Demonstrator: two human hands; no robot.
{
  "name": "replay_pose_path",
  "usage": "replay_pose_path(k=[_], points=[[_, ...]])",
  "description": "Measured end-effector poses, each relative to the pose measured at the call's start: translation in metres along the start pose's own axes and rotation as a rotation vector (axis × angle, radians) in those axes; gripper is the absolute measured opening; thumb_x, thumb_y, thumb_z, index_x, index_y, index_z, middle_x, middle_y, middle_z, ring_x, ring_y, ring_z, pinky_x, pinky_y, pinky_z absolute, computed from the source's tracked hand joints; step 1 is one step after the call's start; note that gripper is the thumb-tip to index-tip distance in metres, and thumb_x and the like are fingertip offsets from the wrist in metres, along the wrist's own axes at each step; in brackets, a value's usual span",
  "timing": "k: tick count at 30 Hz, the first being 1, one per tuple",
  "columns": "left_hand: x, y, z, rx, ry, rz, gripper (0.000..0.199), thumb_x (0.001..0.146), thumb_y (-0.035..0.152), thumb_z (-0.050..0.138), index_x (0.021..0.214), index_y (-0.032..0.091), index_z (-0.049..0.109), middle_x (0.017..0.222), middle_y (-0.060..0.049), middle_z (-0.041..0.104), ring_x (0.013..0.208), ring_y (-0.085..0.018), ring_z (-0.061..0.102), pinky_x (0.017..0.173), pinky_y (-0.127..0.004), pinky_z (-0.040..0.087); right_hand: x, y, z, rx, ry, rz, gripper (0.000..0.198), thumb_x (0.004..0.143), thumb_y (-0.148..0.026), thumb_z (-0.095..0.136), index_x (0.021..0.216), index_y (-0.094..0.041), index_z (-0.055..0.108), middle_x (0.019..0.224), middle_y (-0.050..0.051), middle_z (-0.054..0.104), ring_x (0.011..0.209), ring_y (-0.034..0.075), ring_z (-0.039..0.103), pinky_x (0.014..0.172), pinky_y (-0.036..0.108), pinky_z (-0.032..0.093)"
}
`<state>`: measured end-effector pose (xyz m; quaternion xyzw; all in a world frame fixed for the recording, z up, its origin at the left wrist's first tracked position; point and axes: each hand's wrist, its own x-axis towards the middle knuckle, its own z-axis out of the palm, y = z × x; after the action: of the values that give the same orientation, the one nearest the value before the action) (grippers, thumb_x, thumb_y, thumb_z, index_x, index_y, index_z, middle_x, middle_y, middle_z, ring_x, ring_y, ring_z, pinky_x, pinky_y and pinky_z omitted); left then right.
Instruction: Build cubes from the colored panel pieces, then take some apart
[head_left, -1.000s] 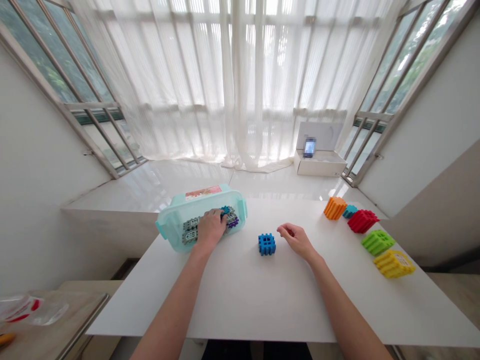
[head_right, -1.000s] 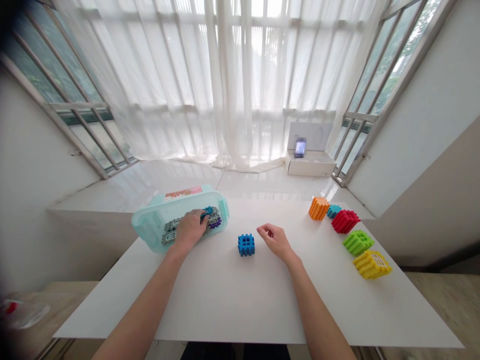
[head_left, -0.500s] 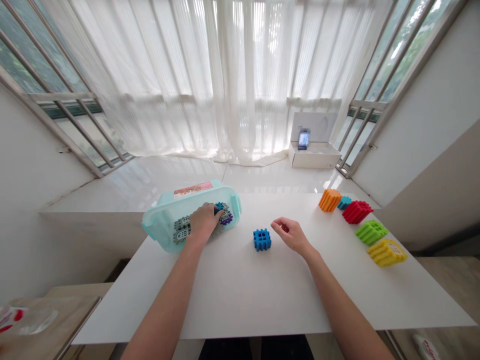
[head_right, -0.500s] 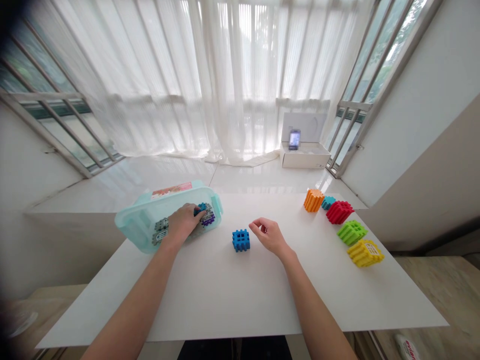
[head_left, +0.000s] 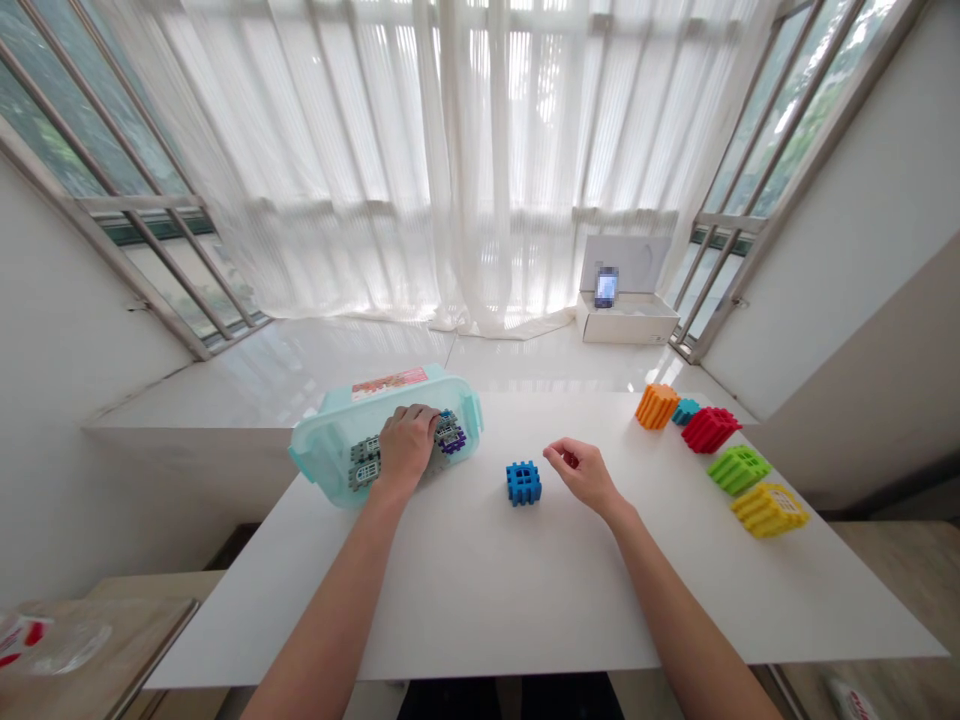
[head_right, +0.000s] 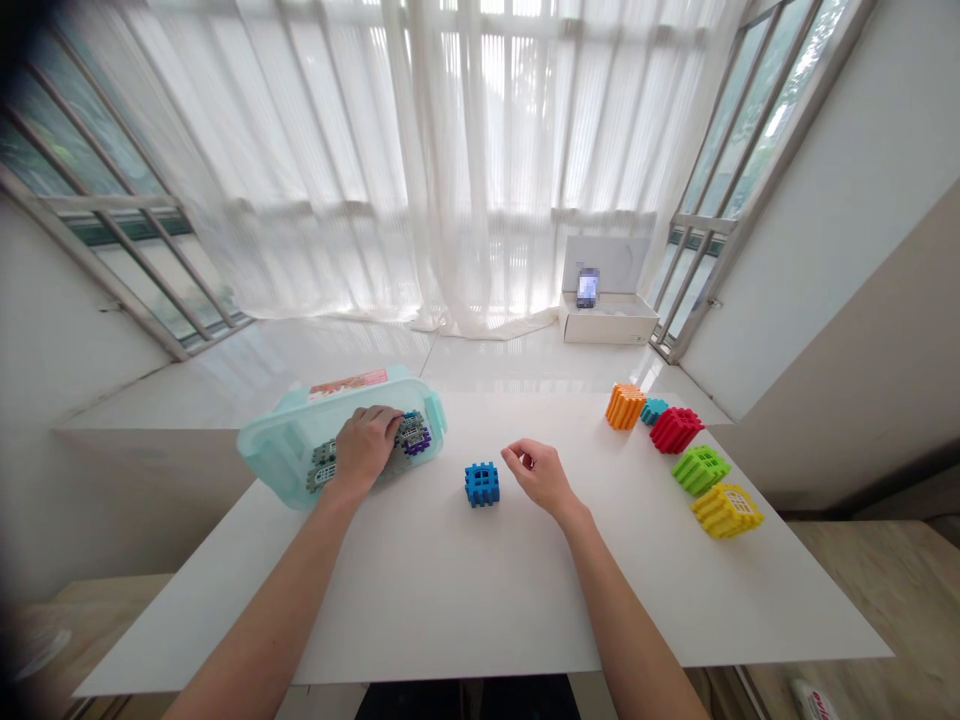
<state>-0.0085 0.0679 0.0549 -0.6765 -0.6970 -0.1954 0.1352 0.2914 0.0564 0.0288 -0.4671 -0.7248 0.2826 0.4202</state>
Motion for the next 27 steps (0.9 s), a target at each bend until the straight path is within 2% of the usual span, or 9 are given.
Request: replay_pose_path(k=[4, 6, 8, 11, 14, 18, 23, 27], points=[[-0.013, -0.005, -0.014, -0.180, 0.158, -0.047, 0.034, 0.099, 0.037, 0.039, 0.109, 0.021, 0.067, 0.107, -0.009, 0.071, 0.098, -0.027, 0.064, 0.086, -0.038, 0.047, 0.000, -0.001, -0.004, 0.032, 0.089, 0.000, 0.039, 0.088, -0.052, 0.053, 0.074, -0.019, 0.067, 0.062, 0.002, 0.059, 0.054, 0.014, 0.044, 0.053, 0.028, 0.039], [-0.019, -0.002, -0.019, -0.368, 0.206, -0.021, 0.031, 0.098, 0.039, 0.044, 0.107, 0.021, 0.068, 0.104, -0.007, 0.072, 0.089, -0.023, 0.067, 0.083, -0.035, 0.050, 0.000, -0.002, -0.006, 0.059, 0.092, 0.012, 0.038, 0.089, -0.051, 0.053, 0.076, -0.019, 0.068, 0.063, 0.002, 0.058, 0.054, 0.014, 0.043, 0.053, 0.028, 0.038], [-0.026, 0.008, -0.021, -0.632, 0.209, 0.068, 0.027, 0.096, 0.040, 0.050, 0.104, 0.021, 0.068, 0.101, -0.005, 0.073, 0.086, -0.020, 0.068, 0.083, -0.032, 0.053, -0.001, -0.004, -0.007, 0.095, 0.046, 0.038, 0.037, 0.089, -0.051, 0.055, 0.079, -0.018, 0.069, 0.064, 0.002, 0.058, 0.054, 0.013, 0.042, 0.052, 0.027, 0.037], [-0.038, 0.030, -0.020, -0.982, 0.086, 0.262, 0.023, 0.092, 0.037, 0.058, 0.098, 0.020, 0.071, 0.104, -0.007, 0.073, 0.095, -0.020, 0.069, 0.088, -0.033, 0.055, -0.003, -0.008, -0.008, 0.167, -0.117, 0.071, 0.034, 0.085, -0.051, 0.062, 0.091, -0.019, 0.072, 0.070, 0.002, 0.061, 0.054, 0.011, 0.042, 0.052, 0.027, 0.038], [-0.047, 0.050, -0.017, -1.161, -0.079, 0.356, 0.020, 0.091, 0.034, 0.060, 0.096, 0.019, 0.073, 0.107, -0.009, 0.073, 0.099, -0.021, 0.069, 0.090, -0.034, 0.057, -0.005, -0.011, -0.007, 0.281, -0.260, 0.077, 0.039, 0.078, -0.049, 0.071, 0.105, -0.021, 0.072, 0.082, 0.004, 0.067, 0.056, 0.011, 0.045, 0.052, 0.026, 0.040], [-0.053, 0.061, -0.017, -1.283, -0.206, 0.351, 0.021, 0.091, 0.033, 0.061, 0.095, 0.018, 0.074, 0.106, -0.010, 0.073, 0.098, -0.021, 0.069, 0.086, -0.033, 0.059, -0.006, -0.010, -0.004, 0.384, -0.319, 0.103, 0.048, 0.073, -0.047, 0.077, 0.113, -0.022, 0.070, 0.091, 0.006, 0.070, 0.059, 0.011, 0.048, 0.052, 0.027, 0.043], [-0.053, 0.061, -0.019, -1.323, -0.250, 0.313, 0.020, 0.090, 0.031, 0.062, 0.095, 0.018, 0.075, 0.105, -0.010, 0.072, 0.098, -0.021, 0.069, 0.086, -0.032, 0.060, -0.006, -0.007, -0.004, 0.397, -0.372, 0.091, 0.050, 0.072, -0.045, 0.078, 0.116, -0.023, 0.069, 0.090, 0.006, 0.071, 0.055, 0.009, 0.043, 0.048, 0.024, 0.040], [-0.053, 0.059, -0.017, -1.324, -0.300, 0.304, 0.022, 0.089, 0.031, 0.064, 0.104, 0.018, 0.074, 0.121, -0.012, 0.066, 0.107, -0.022, 0.067, 0.093, -0.035, 0.058, -0.005, -0.007, -0.004, 0.371, -0.346, 0.087, 0.044, 0.074, -0.043, 0.076, 0.113, -0.022, 0.070, 0.087, 0.004, 0.069, 0.053, 0.008, 0.039, 0.048, 0.024, 0.038]])
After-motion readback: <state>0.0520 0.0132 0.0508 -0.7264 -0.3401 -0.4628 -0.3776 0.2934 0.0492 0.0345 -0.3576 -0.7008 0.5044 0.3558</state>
